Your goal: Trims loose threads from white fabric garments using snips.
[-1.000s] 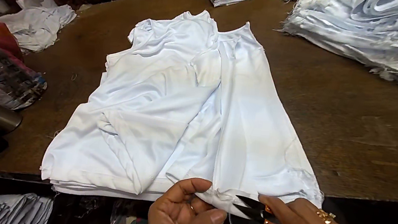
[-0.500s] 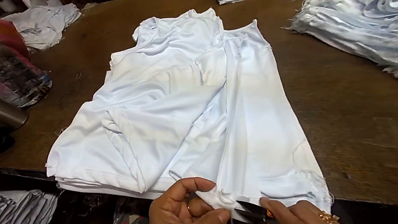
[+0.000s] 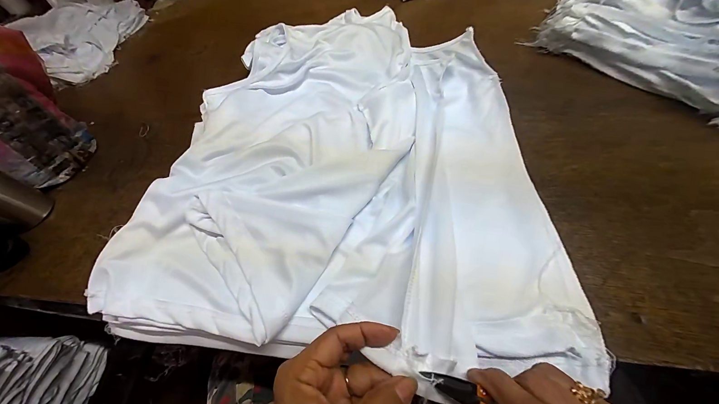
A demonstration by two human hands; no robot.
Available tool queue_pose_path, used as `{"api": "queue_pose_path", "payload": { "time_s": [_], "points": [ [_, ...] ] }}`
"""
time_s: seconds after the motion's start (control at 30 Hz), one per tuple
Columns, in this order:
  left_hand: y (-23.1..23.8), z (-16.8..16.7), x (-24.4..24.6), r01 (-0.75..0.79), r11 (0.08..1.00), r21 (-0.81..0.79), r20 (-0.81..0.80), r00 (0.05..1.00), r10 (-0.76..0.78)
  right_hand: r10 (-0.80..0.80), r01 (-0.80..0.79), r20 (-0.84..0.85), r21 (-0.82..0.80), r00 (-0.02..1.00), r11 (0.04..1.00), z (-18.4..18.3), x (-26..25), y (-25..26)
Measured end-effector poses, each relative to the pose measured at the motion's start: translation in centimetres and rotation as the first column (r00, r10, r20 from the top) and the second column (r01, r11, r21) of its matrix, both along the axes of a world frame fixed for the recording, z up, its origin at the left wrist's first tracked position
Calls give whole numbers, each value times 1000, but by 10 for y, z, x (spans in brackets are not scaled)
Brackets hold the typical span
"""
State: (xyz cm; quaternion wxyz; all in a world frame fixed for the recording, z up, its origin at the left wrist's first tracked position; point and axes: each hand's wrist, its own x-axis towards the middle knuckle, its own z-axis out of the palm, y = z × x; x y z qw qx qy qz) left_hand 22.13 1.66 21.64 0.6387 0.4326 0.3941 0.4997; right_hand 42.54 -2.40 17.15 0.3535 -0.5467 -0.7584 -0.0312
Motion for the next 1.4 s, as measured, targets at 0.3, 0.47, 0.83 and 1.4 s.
{"api": "queue_pose_path", "payload": {
  "time_s": [0.3,0.47,0.83,1.4],
  "points": [
    [-3,-1,4,-27,1000,-17,82,996,28,-33,34,-32,19,999,999,1,-9,2],
    [-4,0,4,-33,996,-86,122,992,43,-51,52,-30,47,998,998,0,-11,6],
    [-7,-4,6,-41,999,14,49,998,40,14,-16,-119,-10,993,1000,0,-9,10],
    [-3,-5,1,4,994,-107,167,986,14,50,-50,-58,6,997,999,1,-6,4]
  ]
}}
